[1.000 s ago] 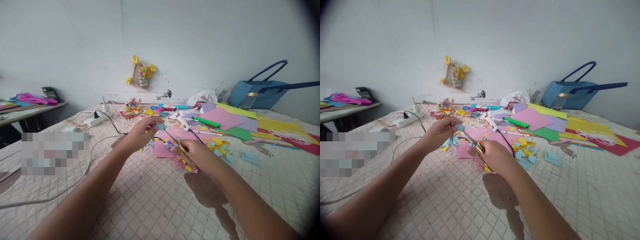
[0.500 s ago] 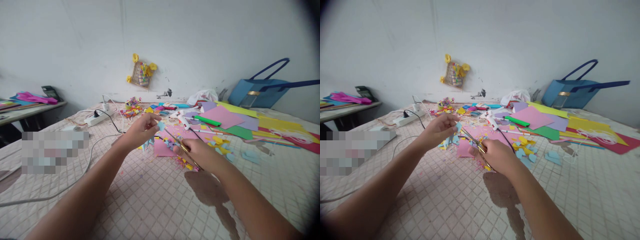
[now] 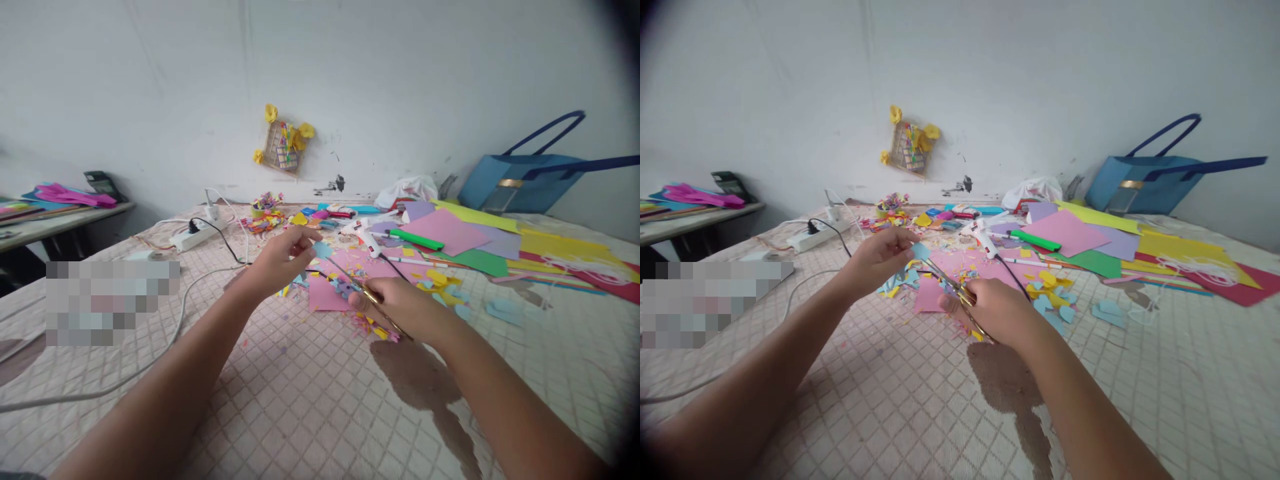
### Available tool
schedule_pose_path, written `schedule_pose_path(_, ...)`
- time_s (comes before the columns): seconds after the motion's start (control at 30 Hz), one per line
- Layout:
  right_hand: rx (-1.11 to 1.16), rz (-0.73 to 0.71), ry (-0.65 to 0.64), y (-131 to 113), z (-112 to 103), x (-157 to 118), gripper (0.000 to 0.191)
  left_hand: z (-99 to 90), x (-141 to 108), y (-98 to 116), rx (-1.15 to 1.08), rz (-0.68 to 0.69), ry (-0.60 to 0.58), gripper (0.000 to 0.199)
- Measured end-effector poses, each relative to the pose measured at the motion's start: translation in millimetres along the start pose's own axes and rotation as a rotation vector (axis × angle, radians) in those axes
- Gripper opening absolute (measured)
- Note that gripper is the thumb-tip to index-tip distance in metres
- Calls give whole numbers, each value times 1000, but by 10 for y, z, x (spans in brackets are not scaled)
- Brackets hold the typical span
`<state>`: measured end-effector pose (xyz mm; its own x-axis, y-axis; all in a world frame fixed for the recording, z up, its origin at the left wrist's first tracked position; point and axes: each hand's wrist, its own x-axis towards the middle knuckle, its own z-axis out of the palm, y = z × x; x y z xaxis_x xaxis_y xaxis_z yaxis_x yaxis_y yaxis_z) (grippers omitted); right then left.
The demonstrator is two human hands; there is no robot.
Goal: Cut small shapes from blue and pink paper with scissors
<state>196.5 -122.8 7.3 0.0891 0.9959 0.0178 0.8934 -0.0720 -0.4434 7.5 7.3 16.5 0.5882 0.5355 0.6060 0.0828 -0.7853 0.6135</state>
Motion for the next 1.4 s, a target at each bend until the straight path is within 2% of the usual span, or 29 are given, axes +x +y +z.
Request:
schedule_pose_path(0.17, -37, -1, 0, 30, 12, 35, 49, 32, -12, 25, 71, 26, -84, 19)
schedule_pose_path(0.43, 8, -50, -20, 102, 60, 81, 49, 59, -13, 90, 134, 4, -137, 17)
schedule_pose_path(0.57, -20, -85, -33, 100, 39, 200, 51, 71, 16, 15, 181, -16, -107, 20)
schedule_pose_path(0.77, -48, -78, -112, 28, -19, 401, 55, 56, 64, -167, 227, -86, -129, 25)
schedule_pose_path(0.97, -79, -67, -120, 0, -18, 417, 56, 61, 74, -230, 290, -77, -128, 28)
schedule_pose_path(1.23, -213, -24, 22, -15, 3, 424, 54, 60, 81, -128, 408, -28, -136, 25)
schedule_pose_path(1.4, -289, 83, 231, 1, 3, 393, 45, 33, 95, -193, 468, -32, -19, 22)
